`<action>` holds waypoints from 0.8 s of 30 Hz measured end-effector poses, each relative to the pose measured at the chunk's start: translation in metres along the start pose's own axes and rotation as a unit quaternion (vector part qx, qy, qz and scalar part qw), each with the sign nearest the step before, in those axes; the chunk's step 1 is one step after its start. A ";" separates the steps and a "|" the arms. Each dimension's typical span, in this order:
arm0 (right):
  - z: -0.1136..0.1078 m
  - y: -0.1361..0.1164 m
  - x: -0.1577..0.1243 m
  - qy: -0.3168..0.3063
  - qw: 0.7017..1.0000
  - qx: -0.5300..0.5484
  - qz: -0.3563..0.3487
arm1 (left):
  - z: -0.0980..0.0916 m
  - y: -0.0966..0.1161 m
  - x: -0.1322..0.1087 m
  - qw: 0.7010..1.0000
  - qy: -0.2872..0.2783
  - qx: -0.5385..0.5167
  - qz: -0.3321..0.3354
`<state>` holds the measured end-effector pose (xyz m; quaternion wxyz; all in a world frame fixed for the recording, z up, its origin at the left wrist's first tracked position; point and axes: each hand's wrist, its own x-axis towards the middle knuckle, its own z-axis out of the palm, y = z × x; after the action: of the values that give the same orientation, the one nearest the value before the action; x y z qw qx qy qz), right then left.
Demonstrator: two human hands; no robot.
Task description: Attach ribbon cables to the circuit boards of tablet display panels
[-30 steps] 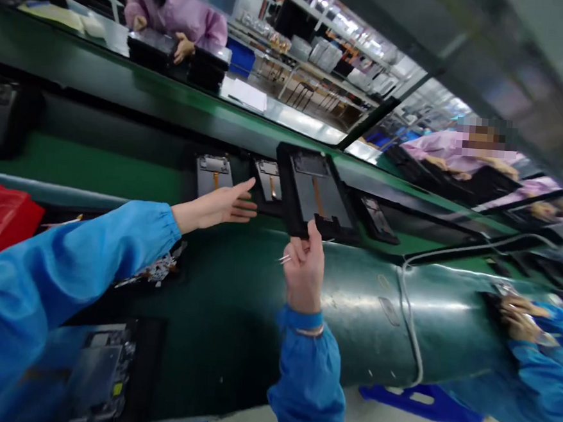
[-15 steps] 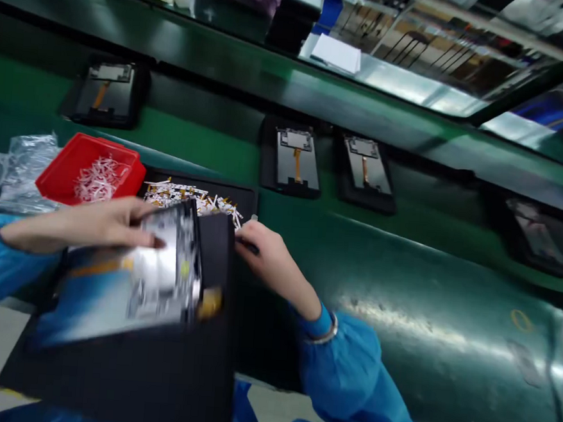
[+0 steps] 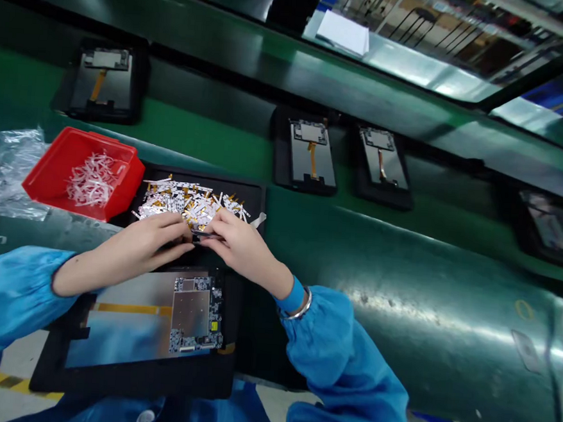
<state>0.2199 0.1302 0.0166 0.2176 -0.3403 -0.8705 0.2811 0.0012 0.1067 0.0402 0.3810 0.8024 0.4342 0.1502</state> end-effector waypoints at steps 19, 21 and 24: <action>-0.009 -0.034 -0.040 0.138 0.944 -0.173 -0.246 | -0.009 0.024 -0.003 0.904 -0.153 -0.392 -0.078; -0.006 -0.033 -0.041 0.141 0.946 -0.166 -0.239 | -0.007 0.023 -0.003 0.913 -0.143 -0.375 -0.069; 0.000 -0.034 -0.040 0.169 0.954 -0.148 -0.199 | -0.002 0.020 -0.003 0.937 -0.106 -0.330 -0.047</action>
<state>0.2307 0.0810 0.0304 0.3602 -0.2311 -0.9030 0.0390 0.0095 0.0985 0.0570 0.6749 0.6213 0.3547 0.1808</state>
